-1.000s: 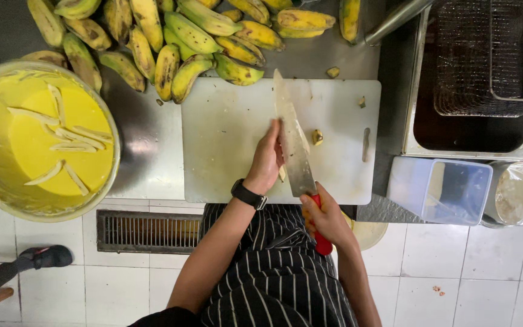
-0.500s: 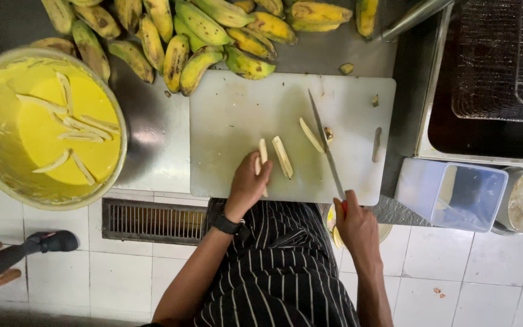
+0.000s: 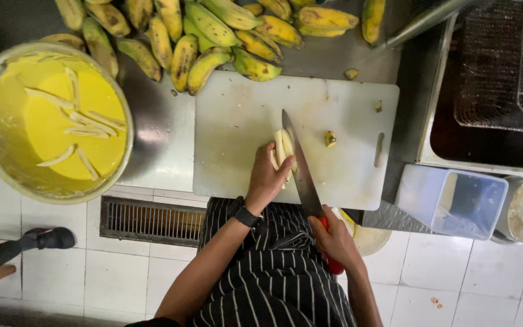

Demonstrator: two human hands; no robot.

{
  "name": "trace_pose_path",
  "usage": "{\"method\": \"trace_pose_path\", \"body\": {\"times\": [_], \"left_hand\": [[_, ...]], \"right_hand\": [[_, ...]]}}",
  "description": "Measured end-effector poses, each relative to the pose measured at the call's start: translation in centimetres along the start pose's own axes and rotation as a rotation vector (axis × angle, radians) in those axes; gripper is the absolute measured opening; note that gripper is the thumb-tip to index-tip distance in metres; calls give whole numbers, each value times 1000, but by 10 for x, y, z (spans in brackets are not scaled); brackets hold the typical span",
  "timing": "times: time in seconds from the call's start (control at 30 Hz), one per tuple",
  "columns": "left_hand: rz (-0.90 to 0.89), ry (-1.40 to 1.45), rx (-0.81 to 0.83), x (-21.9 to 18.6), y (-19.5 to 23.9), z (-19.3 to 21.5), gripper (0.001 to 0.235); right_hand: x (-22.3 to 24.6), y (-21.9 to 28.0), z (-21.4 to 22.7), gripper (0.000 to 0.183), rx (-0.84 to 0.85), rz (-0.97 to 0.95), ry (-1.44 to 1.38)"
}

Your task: The person peels bananas and slices them into thin strips on a white cutting board using a knife. The sliced banana pieces are then placed into a large metal bowl containing a yellow liquid. The person repeats this process with multiple bananas throughout the video.

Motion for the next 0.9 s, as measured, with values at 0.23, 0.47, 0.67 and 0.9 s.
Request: {"method": "trace_pose_path", "body": {"times": [0.23, 0.47, 0.67, 0.9], "left_hand": [[32, 571, -246, -5, 12, 65, 33], [-126, 997, -421, -26, 31, 201, 19], [-24, 1085, -144, 15, -4, 86, 33], [79, 1053, -276, 17, -12, 83, 22]], "right_hand": [[52, 30, -1, 23, -7, 290, 132], [70, 31, 7, 27, 51, 346, 91], [91, 6, -14, 19, 21, 325, 20], [57, 11, -8, 19, -77, 330, -9]]}}
Point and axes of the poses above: each hand's wrist, its own y-axis away from the middle knuckle, its own z-axis out of the back of the hand, x = y × z, the point moved 7 cm from there along -y, towards the middle knuckle, and after that the axes turned 8 degrees about -z, right-handed, at the moved point
